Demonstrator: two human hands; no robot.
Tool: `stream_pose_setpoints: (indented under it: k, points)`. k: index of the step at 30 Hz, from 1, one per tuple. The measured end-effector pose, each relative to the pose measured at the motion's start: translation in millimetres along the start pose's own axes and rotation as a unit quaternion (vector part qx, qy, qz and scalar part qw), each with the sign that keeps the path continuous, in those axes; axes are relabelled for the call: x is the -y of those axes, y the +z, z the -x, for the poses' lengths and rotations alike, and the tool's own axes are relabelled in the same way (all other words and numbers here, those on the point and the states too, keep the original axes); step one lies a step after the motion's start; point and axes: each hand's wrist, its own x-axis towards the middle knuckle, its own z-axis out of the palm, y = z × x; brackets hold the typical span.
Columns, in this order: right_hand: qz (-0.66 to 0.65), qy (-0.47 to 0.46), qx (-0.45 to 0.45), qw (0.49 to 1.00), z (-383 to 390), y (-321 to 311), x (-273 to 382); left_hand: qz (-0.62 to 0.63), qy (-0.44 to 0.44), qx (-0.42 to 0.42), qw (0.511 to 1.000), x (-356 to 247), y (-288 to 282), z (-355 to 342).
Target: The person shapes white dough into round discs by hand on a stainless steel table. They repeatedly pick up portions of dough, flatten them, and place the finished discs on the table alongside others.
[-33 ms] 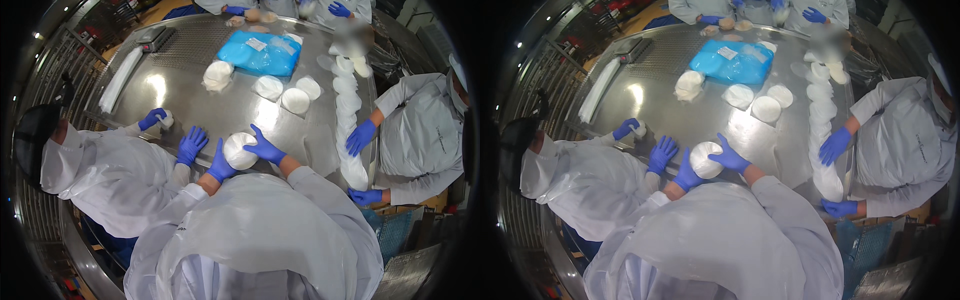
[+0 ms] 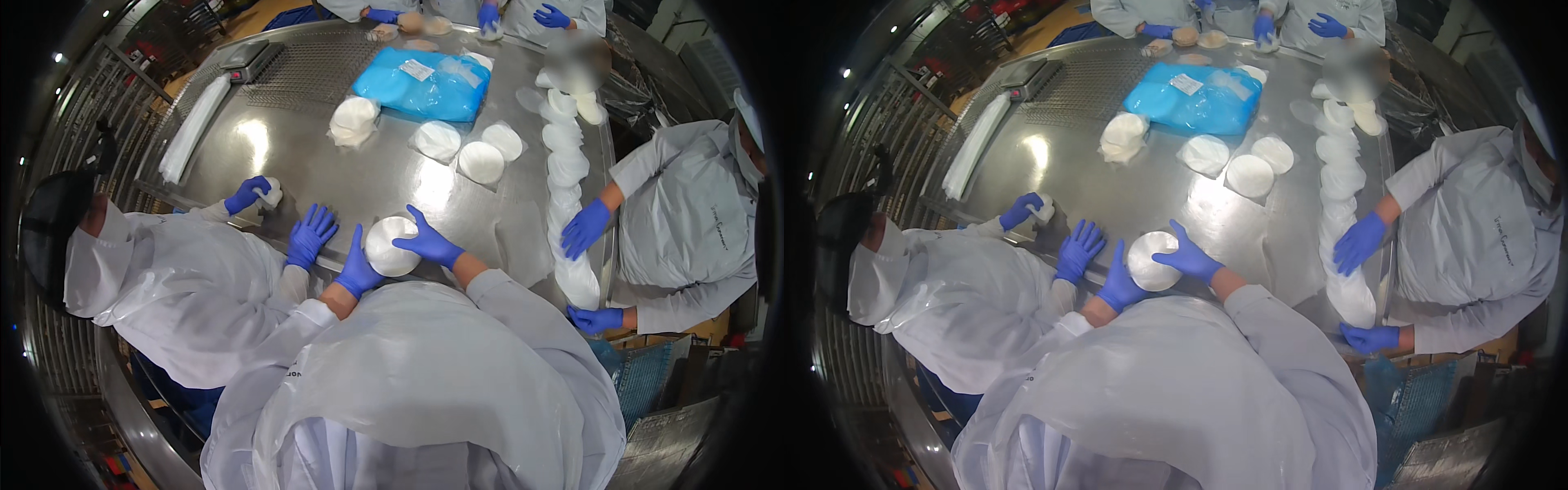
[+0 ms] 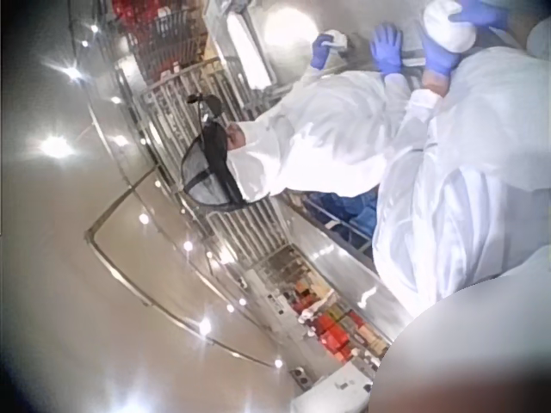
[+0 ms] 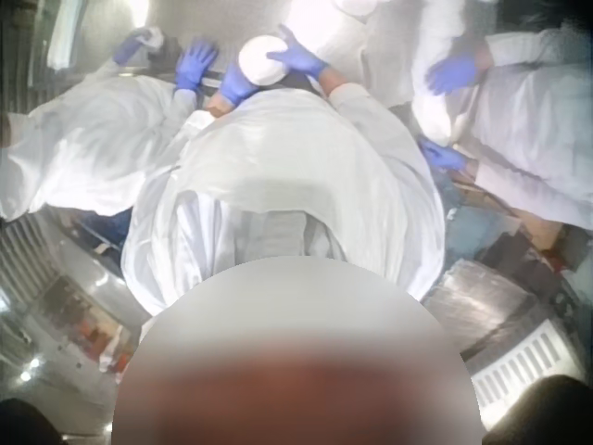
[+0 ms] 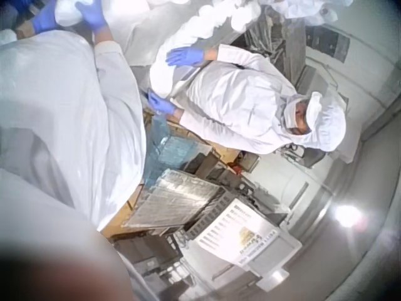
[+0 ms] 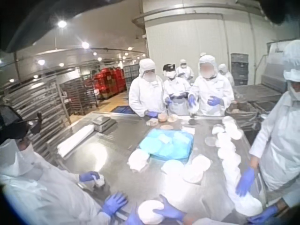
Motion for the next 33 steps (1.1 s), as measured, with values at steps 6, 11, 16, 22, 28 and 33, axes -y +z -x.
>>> stream_pose_setpoints:
  k: [6,11,16,22,28,33]
  points:
    - [0.170,0.030,0.042,0.984,-21.7,13.3,6.7,-0.137,0.079,-0.160,0.974,12.2,-58.5,1.8]
    - [0.345,-0.282,0.010,0.895,-31.4,25.9,15.3,-0.230,0.141,-0.297,0.916,7.4,-42.3,5.6]
    - [0.489,-0.225,-0.190,0.821,-50.3,-73.4,-36.1,-0.286,0.098,-0.348,0.887,1.5,-22.2,10.2]
    - [0.595,-0.078,-0.314,0.736,-78.7,-153.6,-47.0,-0.289,0.079,-0.388,0.872,-4.0,-4.1,7.2]
    - [0.295,-0.262,0.064,0.917,-57.9,7.1,40.0,-0.276,0.093,-0.360,0.886,1.7,-34.2,5.5]
    - [0.466,-0.175,0.199,0.844,-47.1,20.5,4.7,-0.316,0.082,-0.356,0.876,-0.1,-23.7,7.5]
